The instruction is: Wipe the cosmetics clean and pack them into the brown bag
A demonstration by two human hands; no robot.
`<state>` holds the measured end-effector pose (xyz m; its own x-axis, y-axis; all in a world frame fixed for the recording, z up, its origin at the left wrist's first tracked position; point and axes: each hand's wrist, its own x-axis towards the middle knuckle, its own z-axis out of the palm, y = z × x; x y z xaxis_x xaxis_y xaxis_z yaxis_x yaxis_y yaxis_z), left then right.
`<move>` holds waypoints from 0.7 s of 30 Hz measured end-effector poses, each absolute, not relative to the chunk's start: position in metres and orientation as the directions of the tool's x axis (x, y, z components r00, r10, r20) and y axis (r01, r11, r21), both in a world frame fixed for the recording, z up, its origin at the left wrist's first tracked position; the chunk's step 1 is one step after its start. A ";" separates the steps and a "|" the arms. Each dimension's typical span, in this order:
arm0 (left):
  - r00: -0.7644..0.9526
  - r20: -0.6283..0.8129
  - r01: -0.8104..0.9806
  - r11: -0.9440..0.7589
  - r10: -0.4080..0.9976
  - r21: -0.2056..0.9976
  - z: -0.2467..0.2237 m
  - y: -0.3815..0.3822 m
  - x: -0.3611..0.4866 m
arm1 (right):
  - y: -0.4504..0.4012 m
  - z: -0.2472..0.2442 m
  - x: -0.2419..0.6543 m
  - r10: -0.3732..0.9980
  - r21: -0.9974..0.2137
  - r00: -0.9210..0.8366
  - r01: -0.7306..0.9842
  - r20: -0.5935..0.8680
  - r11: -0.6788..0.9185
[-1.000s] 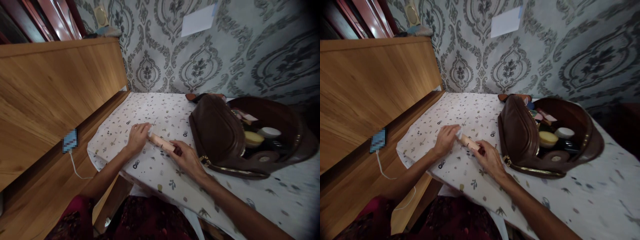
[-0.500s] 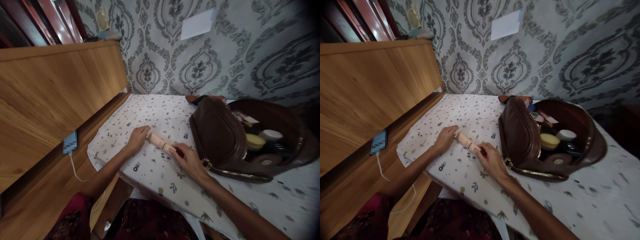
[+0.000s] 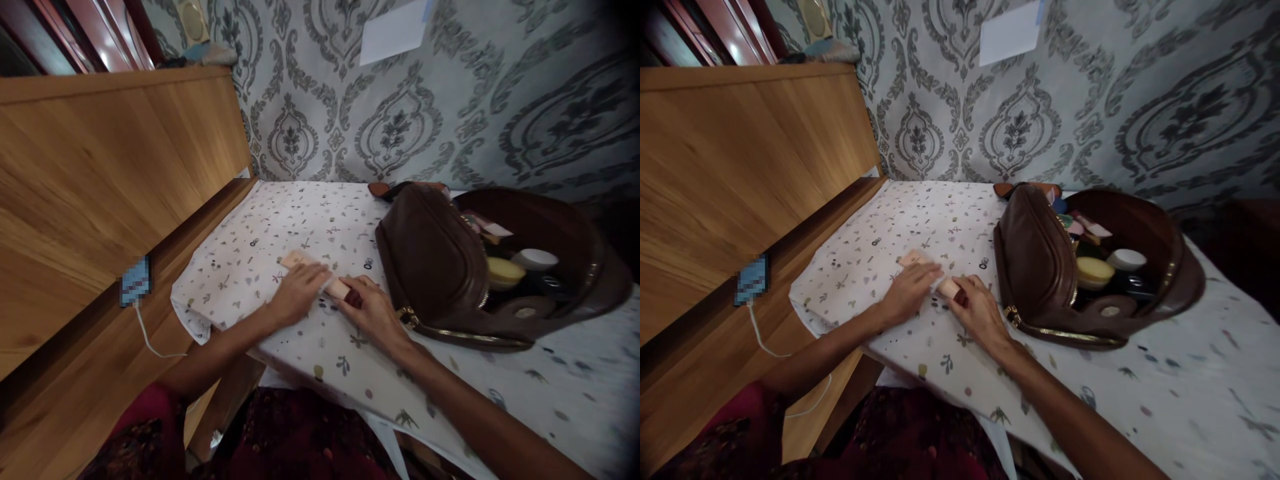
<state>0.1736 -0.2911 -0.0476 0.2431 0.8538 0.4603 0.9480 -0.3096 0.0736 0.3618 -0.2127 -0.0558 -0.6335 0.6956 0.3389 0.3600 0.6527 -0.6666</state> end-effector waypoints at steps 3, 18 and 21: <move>0.418 0.423 0.899 -0.432 0.804 -0.067 -0.050 -0.297 0.201 | -0.211 -0.057 0.362 0.702 -0.672 -0.629 0.364 0.333 0.645; 0.064 0.413 0.992 -0.105 0.909 0.077 -0.037 -0.291 0.115 | -0.210 -0.055 0.362 0.804 -0.877 -0.559 0.262 0.202 0.402; 0.252 0.414 0.965 -0.261 0.875 -0.036 -0.042 -0.295 0.151 | -0.210 -0.054 0.362 0.816 -0.916 -0.553 0.219 0.168 0.337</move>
<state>0.1508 -0.2954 -0.0424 0.2518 0.8746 0.4143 0.9647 -0.2608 -0.0357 0.3619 -0.2103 -0.0537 -0.5531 0.8160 0.1678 0.2192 0.3368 -0.9157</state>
